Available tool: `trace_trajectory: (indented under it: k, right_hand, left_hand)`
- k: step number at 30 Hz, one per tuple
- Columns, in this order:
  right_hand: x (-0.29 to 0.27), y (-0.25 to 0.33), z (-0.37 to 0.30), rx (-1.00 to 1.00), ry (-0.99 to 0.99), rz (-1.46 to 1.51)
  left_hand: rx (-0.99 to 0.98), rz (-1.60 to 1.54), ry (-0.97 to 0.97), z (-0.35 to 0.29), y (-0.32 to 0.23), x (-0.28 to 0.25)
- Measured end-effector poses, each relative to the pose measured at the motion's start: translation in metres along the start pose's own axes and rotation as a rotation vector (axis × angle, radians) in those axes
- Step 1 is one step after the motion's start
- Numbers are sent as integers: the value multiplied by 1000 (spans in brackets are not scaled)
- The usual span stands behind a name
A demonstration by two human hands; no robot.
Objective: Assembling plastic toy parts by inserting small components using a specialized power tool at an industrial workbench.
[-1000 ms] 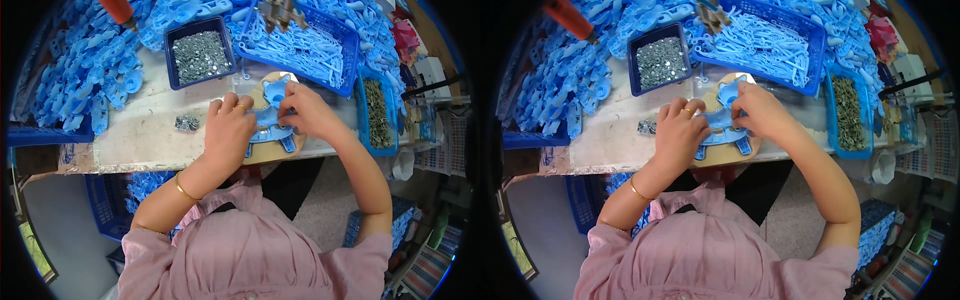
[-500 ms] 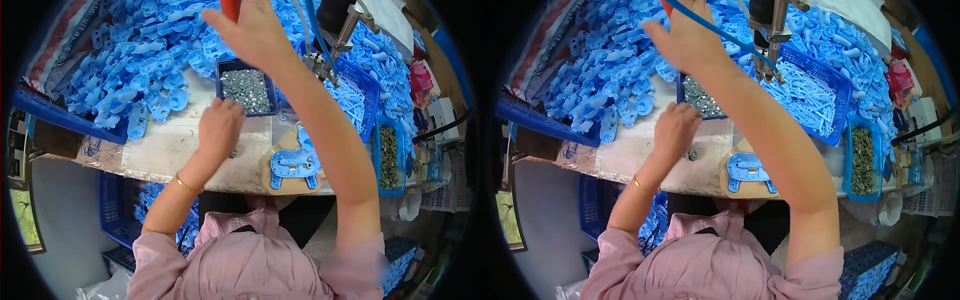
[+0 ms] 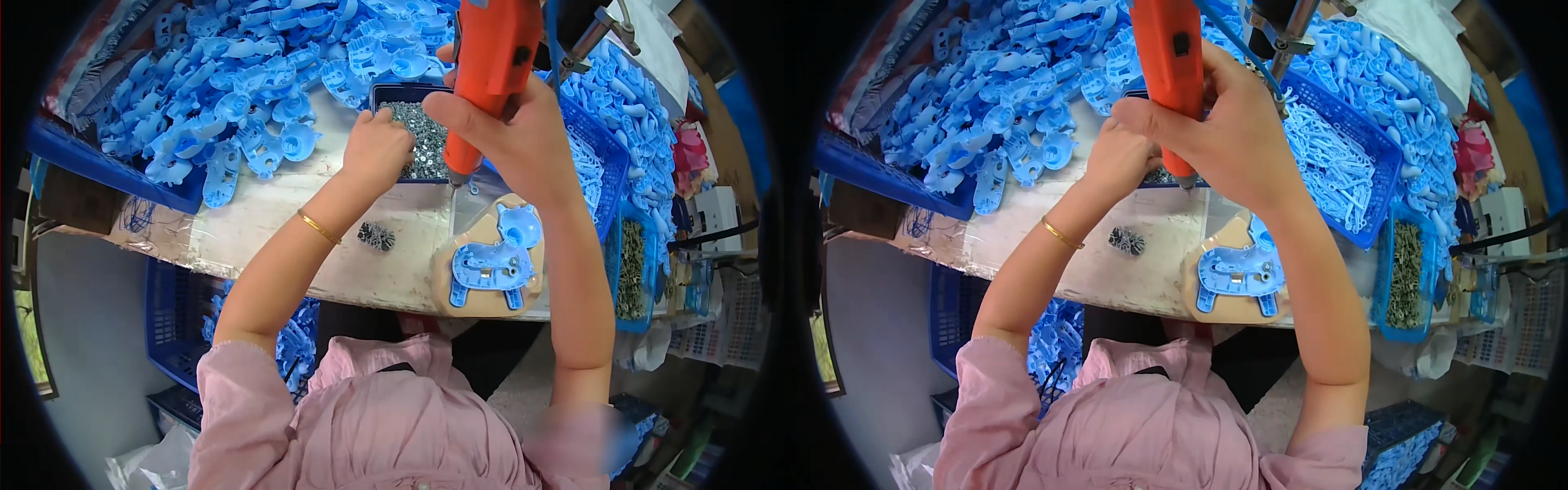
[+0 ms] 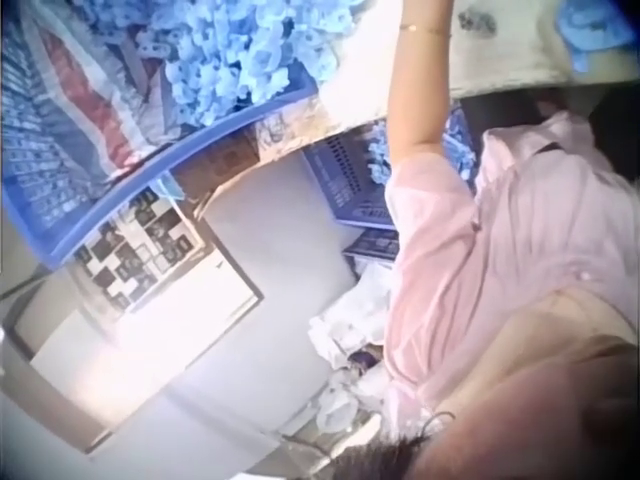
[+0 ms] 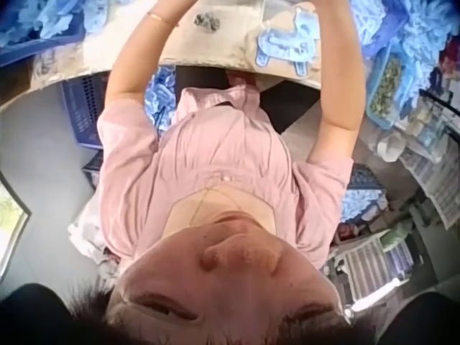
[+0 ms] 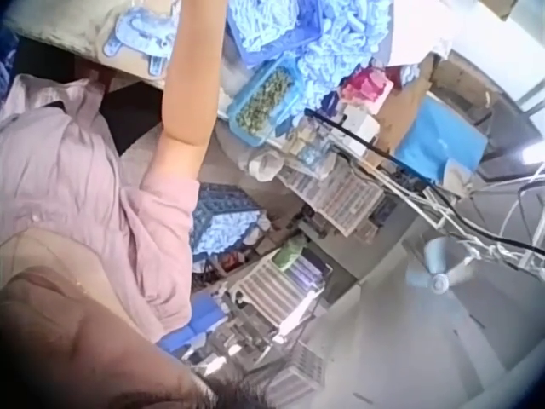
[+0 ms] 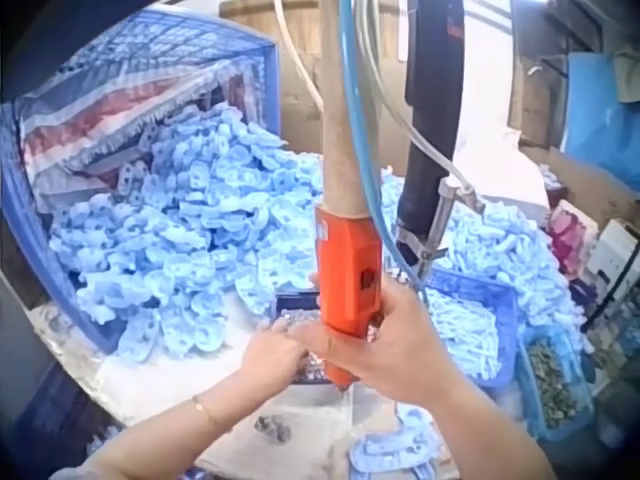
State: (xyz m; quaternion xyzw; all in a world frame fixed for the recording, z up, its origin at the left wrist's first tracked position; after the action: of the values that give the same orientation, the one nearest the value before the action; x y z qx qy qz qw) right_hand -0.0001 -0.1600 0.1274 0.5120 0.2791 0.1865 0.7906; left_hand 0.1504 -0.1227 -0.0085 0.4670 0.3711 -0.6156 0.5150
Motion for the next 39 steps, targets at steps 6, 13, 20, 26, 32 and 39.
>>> trace_trajectory:
  k: [6,13,20,26,32,39]
  right_hand:
    - [-7,-11,-11,6,-22,94]
    - [0,5,-44,97,44,251]
    - [-8,0,-58,91,-96,254]
    - [-11,-1,-62,5,-44,212]
    - [-16,-10,-69,198,55,445]
    - [-9,-38,-92,195,-5,301]
  left_hand:
    - [192,-162,-173,-11,-24,-16]
    - [252,-528,-322,-39,-88,-38]
    - [259,-521,-317,-38,-104,-41]
    - [300,-571,-331,-35,-110,-37]
    - [302,-505,-240,-45,-123,-35]
    - [196,-509,-111,-55,-128,-34]
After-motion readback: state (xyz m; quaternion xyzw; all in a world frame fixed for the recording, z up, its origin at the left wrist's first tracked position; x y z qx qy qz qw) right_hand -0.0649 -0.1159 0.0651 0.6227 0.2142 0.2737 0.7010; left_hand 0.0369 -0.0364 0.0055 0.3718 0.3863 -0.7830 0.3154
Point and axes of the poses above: each hand's wrist, its own z-axis towards the middle knuckle, its own x-axis out of the palm, y = z × x, the point moved 4 cm from there along z, towards the middle knuckle, and after that the axes turned 10 degrees about x, right-handed, at the moved point
